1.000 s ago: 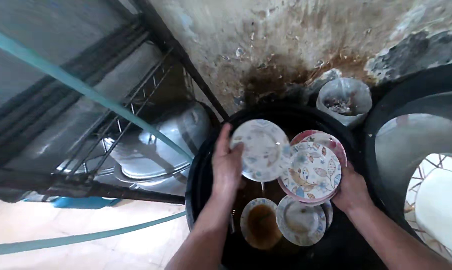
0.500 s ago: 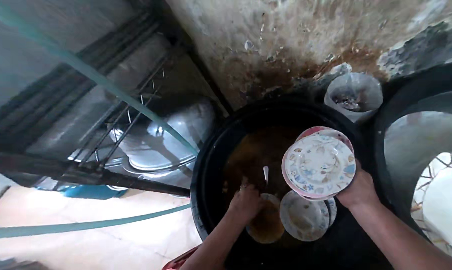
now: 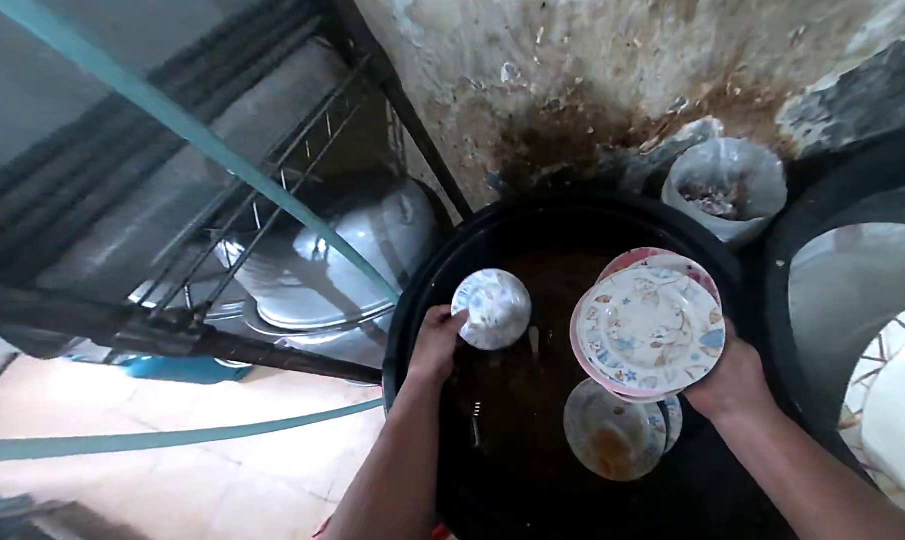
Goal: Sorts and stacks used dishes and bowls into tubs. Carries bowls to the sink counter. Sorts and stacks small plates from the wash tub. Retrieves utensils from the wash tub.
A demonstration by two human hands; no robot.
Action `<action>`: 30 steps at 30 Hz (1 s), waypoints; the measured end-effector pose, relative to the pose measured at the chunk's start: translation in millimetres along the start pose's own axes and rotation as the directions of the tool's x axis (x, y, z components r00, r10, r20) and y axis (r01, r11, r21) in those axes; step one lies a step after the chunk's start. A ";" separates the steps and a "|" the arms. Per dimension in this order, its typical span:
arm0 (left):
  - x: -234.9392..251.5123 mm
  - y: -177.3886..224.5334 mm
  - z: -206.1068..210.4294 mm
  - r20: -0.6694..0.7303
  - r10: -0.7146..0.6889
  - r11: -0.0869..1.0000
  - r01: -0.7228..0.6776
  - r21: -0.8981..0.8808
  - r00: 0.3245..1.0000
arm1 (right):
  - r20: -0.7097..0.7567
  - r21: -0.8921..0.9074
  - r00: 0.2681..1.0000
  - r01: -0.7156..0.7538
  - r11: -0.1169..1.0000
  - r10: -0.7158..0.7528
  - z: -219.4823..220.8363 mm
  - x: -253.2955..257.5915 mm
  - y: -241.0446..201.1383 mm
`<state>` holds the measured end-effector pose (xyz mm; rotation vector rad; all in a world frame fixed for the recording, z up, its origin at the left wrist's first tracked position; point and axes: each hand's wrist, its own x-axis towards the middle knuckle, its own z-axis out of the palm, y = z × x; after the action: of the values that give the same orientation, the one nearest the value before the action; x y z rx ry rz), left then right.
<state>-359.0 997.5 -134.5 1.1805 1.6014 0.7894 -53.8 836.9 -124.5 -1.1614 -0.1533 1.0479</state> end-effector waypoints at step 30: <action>22.1 0.6 40.5 -0.052 0.053 0.978 -0.041 0.203 0.997 | 0.009 0.047 0.999 -0.054 0.997 0.053 0.0 2.7 0.7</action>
<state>-322.1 1017.0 -154.3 1.3550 1.7382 0.7088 -52.7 839.0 -126.2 -1.1237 -0.1032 1.0979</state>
